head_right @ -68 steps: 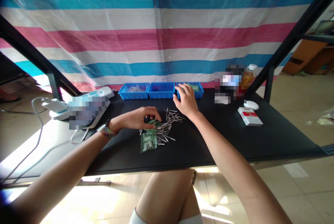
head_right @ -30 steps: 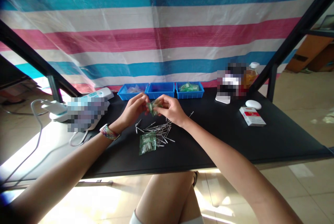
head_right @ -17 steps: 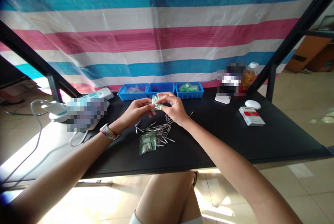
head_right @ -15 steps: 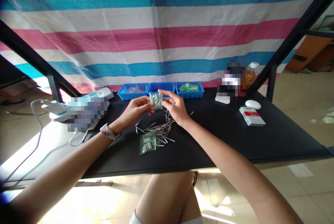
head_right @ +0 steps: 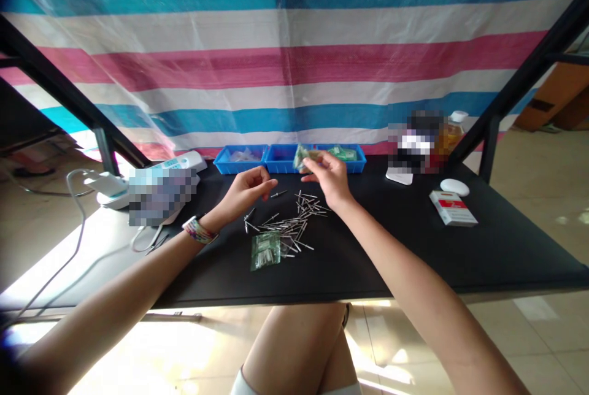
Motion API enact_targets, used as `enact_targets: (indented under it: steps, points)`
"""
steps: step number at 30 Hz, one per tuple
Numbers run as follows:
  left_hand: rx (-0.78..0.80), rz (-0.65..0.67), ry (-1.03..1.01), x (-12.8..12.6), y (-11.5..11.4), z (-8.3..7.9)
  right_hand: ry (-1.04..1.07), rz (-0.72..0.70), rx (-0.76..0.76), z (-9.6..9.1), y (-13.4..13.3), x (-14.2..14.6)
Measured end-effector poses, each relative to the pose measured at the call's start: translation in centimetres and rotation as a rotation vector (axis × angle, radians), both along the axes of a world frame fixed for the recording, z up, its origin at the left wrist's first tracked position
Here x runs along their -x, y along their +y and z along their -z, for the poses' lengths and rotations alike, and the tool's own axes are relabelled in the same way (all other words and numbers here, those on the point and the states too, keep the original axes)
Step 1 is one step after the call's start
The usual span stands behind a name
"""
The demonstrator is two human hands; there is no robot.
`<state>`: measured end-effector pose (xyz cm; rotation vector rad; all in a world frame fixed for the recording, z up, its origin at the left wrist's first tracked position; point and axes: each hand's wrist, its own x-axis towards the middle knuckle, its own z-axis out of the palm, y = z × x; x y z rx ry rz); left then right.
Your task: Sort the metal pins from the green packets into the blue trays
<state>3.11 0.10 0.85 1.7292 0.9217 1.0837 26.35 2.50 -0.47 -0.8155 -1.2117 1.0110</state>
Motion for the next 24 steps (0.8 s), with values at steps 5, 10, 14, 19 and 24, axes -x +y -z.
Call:
enact_targets:
  steps: [5,10,14,19,24]
  points:
    - [-0.006,-0.027,0.02,0.5,0.3,-0.2,-0.582,0.661,-0.337,0.5,3.3,-6.5]
    - [-0.068,0.037,0.155,0.8,0.5,0.3,-1.258,0.654,-0.274,1.5,3.0,-7.8]
    - [-0.15,0.147,0.276,0.8,0.1,0.3,-1.253,0.71,-0.35,0.4,1.9,-6.1]
    - [-0.168,0.119,0.274,0.8,0.2,0.7,-1.028,0.169,-0.642,-2.0,-2.0,-1.7]
    - [-0.126,0.113,0.16,1.3,0.8,1.1,-1.041,-0.378,-0.847,-2.1,-7.4,3.3]
